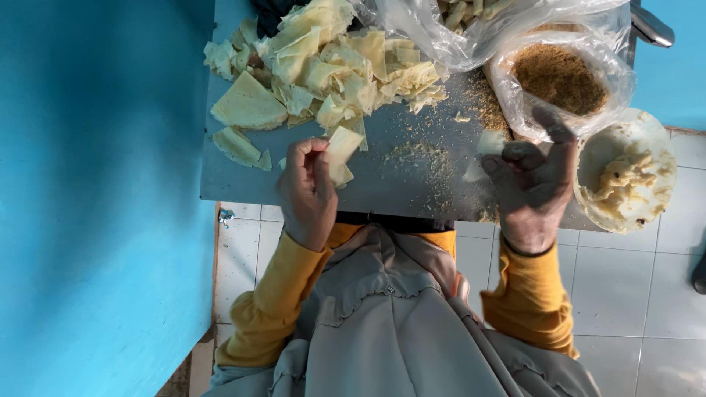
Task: The person sits at a small metal table and folds pale flat food pieces by hand, pinching each piece closed. They dip the folded pieces into a bag of brown powder and place the coated pieces onto a plate, working through the pile of pieces one at a time.
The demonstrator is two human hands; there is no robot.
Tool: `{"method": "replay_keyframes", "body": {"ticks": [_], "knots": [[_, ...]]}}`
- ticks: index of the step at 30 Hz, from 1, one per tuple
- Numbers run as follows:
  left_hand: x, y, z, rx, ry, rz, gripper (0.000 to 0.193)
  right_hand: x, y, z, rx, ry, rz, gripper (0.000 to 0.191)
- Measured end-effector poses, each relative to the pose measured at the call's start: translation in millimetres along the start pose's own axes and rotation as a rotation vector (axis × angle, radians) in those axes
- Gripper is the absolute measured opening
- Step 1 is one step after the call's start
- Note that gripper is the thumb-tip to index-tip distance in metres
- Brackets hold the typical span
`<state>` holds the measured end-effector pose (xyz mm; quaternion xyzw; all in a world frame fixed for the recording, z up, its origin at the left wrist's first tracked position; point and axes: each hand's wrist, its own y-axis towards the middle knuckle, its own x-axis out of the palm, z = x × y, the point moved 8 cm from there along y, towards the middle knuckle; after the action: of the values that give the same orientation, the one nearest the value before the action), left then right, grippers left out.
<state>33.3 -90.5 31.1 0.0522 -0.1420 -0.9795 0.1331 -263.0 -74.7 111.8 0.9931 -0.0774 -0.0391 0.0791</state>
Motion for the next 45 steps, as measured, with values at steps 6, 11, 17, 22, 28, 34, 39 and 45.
{"method": "replay_keyframes", "body": {"ticks": [6,11,17,22,28,34,39,45], "knots": [[10.2,-17.9,54.8,0.407,0.515,-0.188,0.032,89.4,-25.0,10.3,-0.303,-0.925,-0.398,0.065],[48.4,-51.8,49.5,0.58,0.576,-0.557,0.029,37.7,-40.6,12.8,-0.173,-0.59,-0.304,0.051],[58.5,-62.1,28.2,0.702,0.557,-0.643,0.026,-86.6,-44.2,4.2,-0.176,-1.142,0.005,0.059],[61.9,-67.3,23.9,0.724,0.508,-0.651,0.026,-107.0,-60.5,24.6,-0.321,-1.568,-0.098,0.065],[61.9,-66.3,24.5,0.711,0.515,-0.66,0.025,-93.1,-65.3,41.4,-0.438,-1.769,-0.24,0.062],[61.1,-65.8,23.7,0.745,0.517,-0.628,0.026,-79.4,-50.1,12.6,-0.484,-1.724,-0.273,0.022],[60.2,-68.9,18.4,0.751,0.497,-0.637,0.033,-39.6,-27.5,2.1,-0.339,-1.152,-0.225,0.034],[60.3,-71.5,12.1,0.718,0.495,-0.667,0.037,53.8,-9.7,32.2,-0.268,-0.858,-0.531,0.047]]}}
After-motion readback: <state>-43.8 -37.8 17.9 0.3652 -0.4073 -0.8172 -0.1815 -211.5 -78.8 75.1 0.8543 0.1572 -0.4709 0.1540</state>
